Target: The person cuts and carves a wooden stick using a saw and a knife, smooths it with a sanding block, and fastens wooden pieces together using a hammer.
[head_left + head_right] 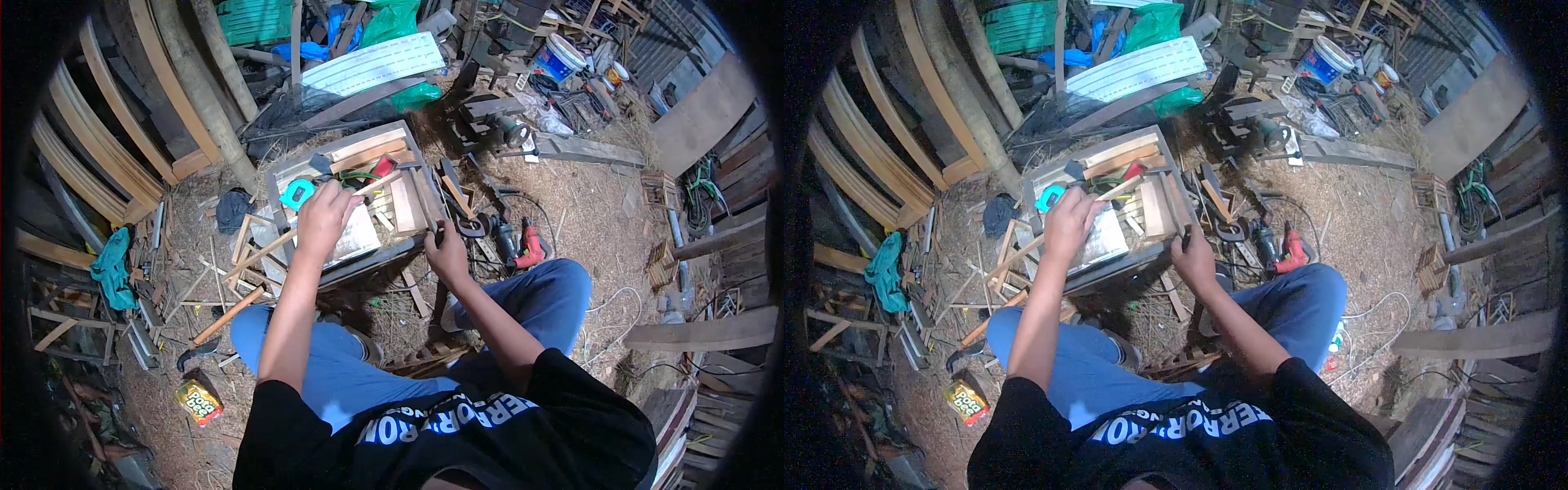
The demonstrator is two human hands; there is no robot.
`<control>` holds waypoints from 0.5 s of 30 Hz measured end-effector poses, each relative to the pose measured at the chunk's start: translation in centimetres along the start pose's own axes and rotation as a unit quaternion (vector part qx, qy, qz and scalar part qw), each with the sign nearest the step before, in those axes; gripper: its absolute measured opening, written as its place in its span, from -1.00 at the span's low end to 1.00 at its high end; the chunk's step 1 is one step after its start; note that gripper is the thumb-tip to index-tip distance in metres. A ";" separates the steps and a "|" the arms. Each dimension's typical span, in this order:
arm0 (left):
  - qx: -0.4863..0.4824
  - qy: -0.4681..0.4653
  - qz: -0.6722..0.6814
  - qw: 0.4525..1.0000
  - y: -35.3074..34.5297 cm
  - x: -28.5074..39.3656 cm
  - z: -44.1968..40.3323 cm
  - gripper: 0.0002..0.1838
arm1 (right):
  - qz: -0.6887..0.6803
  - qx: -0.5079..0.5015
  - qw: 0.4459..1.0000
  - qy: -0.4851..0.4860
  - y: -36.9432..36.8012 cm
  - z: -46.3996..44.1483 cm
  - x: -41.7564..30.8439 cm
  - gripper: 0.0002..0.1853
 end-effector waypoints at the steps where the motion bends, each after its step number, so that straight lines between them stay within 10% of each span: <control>1: 0.006 -0.007 -0.002 1.000 0.4 0.2 -0.2 -0.80 | -0.001 -0.007 1.000 -0.027 0.7 0.3 -0.6 -0.54; 11: -0.021 -0.110 -0.005 0.994 -3.4 0.1 2.3 -0.71 | -0.304 -0.090 0.943 -0.097 3.0 1.4 -1.5 -0.74; 15: -0.085 -0.121 0.010 0.989 -5.3 0.1 3.9 -0.76 | -0.218 -0.095 0.971 -0.017 5.6 2.8 0.0 -0.76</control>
Point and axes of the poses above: each hand's wrist, its own z-axis away from the middle knuckle, its own y-axis out of the back of the hand, x = y × z, the point moved 6 cm from there along -z, towards the middle knuckle, and after that the axes turned 1 degree about x, right-handed, at the moved point
